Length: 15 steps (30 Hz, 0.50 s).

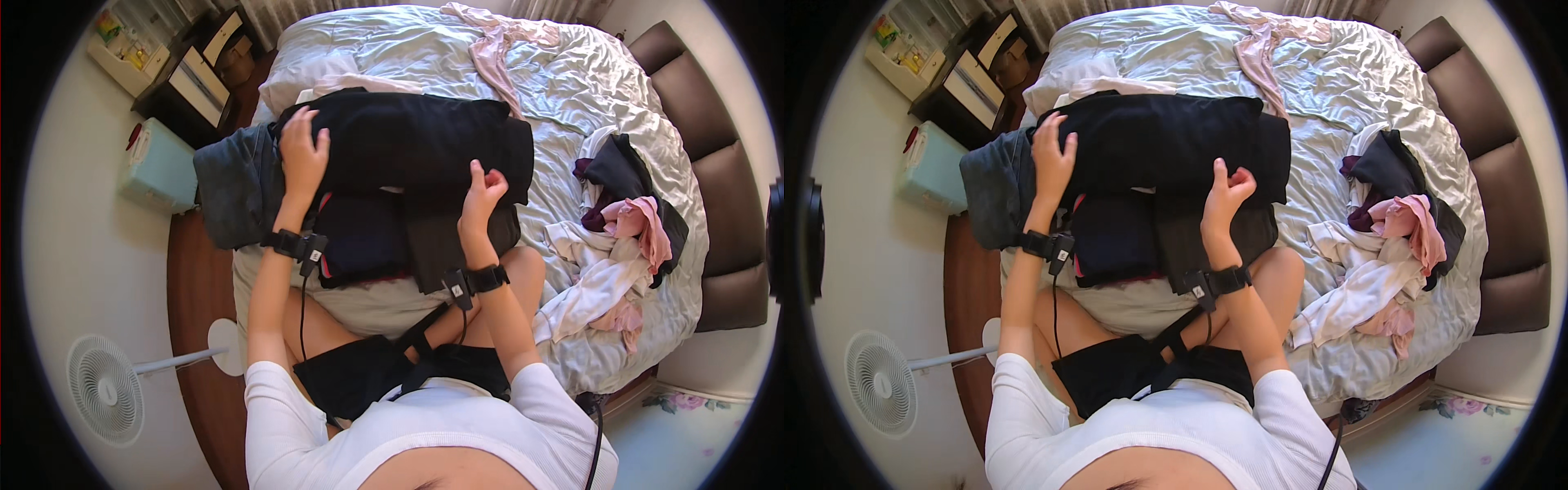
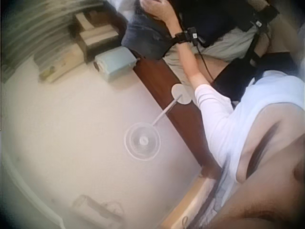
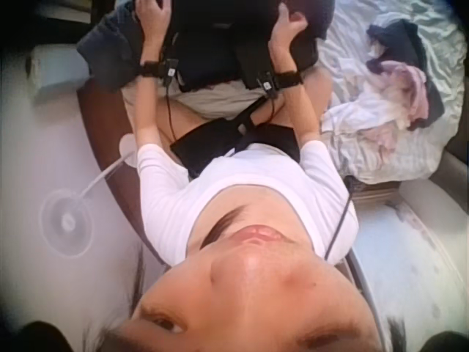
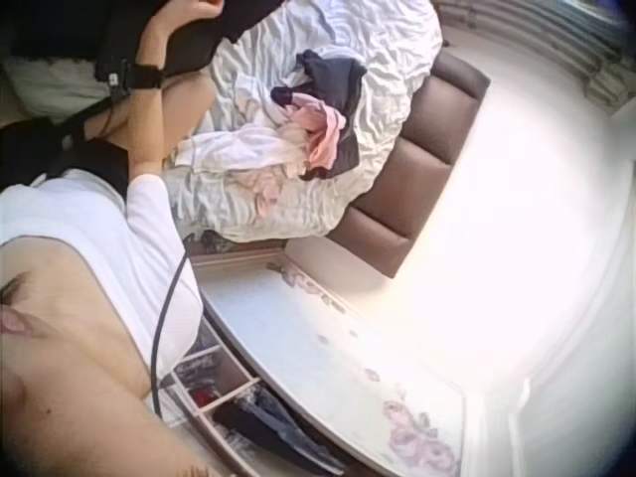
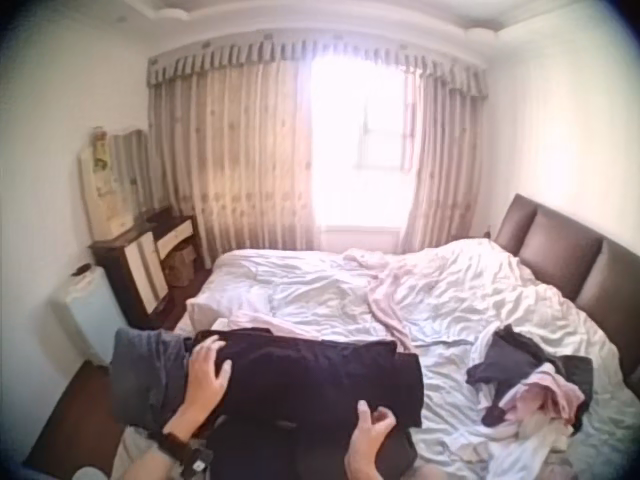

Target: The person is sitting on a bed and folding various items of clothing from a pile.

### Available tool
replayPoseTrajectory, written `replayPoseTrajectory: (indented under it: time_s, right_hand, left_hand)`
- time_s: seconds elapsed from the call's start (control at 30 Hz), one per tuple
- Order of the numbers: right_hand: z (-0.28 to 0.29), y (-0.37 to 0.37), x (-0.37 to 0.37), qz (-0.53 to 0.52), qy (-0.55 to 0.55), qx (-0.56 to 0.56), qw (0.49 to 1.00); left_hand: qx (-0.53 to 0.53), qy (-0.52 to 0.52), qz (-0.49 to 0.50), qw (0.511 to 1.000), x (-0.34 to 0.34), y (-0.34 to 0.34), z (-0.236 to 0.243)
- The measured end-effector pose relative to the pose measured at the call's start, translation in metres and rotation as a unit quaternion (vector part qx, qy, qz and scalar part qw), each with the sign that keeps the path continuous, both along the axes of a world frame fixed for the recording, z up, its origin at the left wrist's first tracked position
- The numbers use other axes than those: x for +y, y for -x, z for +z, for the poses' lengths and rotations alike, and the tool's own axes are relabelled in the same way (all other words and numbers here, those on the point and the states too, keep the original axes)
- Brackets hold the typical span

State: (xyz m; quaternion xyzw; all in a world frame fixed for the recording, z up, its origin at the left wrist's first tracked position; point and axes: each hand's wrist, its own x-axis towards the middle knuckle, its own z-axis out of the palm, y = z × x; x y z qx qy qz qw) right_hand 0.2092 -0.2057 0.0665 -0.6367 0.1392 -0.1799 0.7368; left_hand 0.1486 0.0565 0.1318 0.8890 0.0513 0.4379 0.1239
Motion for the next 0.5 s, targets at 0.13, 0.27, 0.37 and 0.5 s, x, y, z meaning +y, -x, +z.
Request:
replayPoseTrajectory:
  time_s: [0.13,0.27,0.37,0.5]
  right_hand:
    - [-0.009,-0.002,0.007,0.073,-0.274,0.128,0.950]
    - [-0.005,-0.024,0.002,0.136,-0.471,0.245,0.836]
    - [0.019,-0.016,0.019,0.137,-0.505,0.215,0.825]
    - [0.076,0.003,0.053,0.069,-0.206,-0.173,0.961]
  left_hand:
    - [0.044,0.075,-0.160,0.983,-0.039,-0.023,-0.006]
    - [0.203,0.019,-0.156,0.967,-0.061,-0.036,-0.048]
    - [0.216,0.008,-0.162,0.963,-0.056,-0.025,-0.047]
    - [0.101,0.228,-0.251,0.935,-0.040,-0.012,-0.026]
